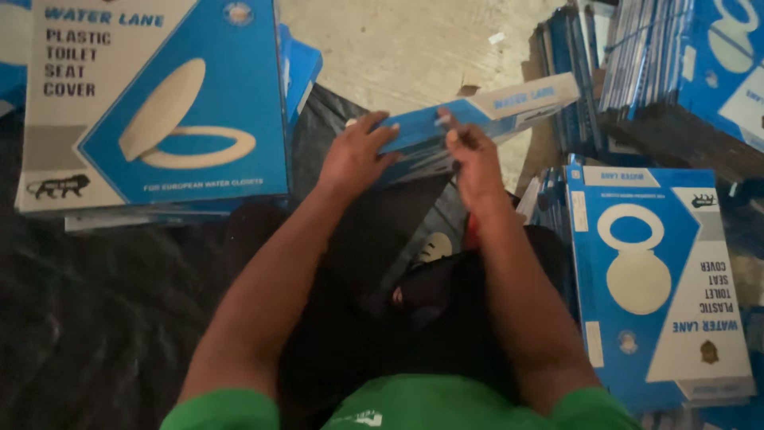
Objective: The person sits on the floor and repeatedly folds and tapes blue and white cardboard boxes labeled 'Water Lane Plastic Toilet Seat Cover.' They use a red handheld tape dispenser to seal the boxes and stack the finished units to the left.
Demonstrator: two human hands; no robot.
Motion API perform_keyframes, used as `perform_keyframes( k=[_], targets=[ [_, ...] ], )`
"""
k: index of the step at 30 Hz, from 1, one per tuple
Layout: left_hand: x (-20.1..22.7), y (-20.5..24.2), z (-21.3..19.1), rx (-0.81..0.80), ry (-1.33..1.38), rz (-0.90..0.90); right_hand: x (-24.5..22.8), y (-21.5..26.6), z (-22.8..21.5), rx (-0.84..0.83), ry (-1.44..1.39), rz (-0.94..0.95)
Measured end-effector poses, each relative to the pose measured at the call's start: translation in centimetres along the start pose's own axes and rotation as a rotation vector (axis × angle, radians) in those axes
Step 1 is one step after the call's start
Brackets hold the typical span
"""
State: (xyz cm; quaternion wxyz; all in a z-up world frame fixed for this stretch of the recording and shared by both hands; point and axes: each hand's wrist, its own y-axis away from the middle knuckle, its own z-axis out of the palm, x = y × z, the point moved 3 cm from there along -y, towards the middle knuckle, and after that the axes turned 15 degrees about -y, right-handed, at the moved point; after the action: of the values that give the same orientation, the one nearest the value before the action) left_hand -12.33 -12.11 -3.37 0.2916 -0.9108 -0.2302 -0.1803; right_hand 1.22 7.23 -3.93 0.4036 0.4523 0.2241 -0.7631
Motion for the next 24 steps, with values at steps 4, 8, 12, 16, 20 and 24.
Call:
perform_keyframes(
  k=[4,8,12,16,20,24],
  targets=[
    [-0.1,0.0,1.6,0.118,-0.048,0.063,0.1,1.6,0.6,0.036,-0.157,-0.022],
    [-0.2,0.3,1.9,0.140,-0.027,0.074,2.2,2.3,1.6,0.155,-0.101,0.061],
    [0.0,0.4,1.7,0.132,-0.029,0.065,3.5,1.6,2.8,0.103,-0.118,0.082],
    [0.2,0.5,1.6,0.146,-0.027,0.075,4.2,1.5,3.1,0.159,-0.051,0.037],
    [0.1,0.6,1.9,0.086,-0.029,0.032,4.8,1.7,2.9,0.214,-0.033,0.099],
    [0.0,0.8,2.0,0.109,-0.006,0.046,5.2,1.5,2.8,0.219,-0.036,0.077]
  ],
)
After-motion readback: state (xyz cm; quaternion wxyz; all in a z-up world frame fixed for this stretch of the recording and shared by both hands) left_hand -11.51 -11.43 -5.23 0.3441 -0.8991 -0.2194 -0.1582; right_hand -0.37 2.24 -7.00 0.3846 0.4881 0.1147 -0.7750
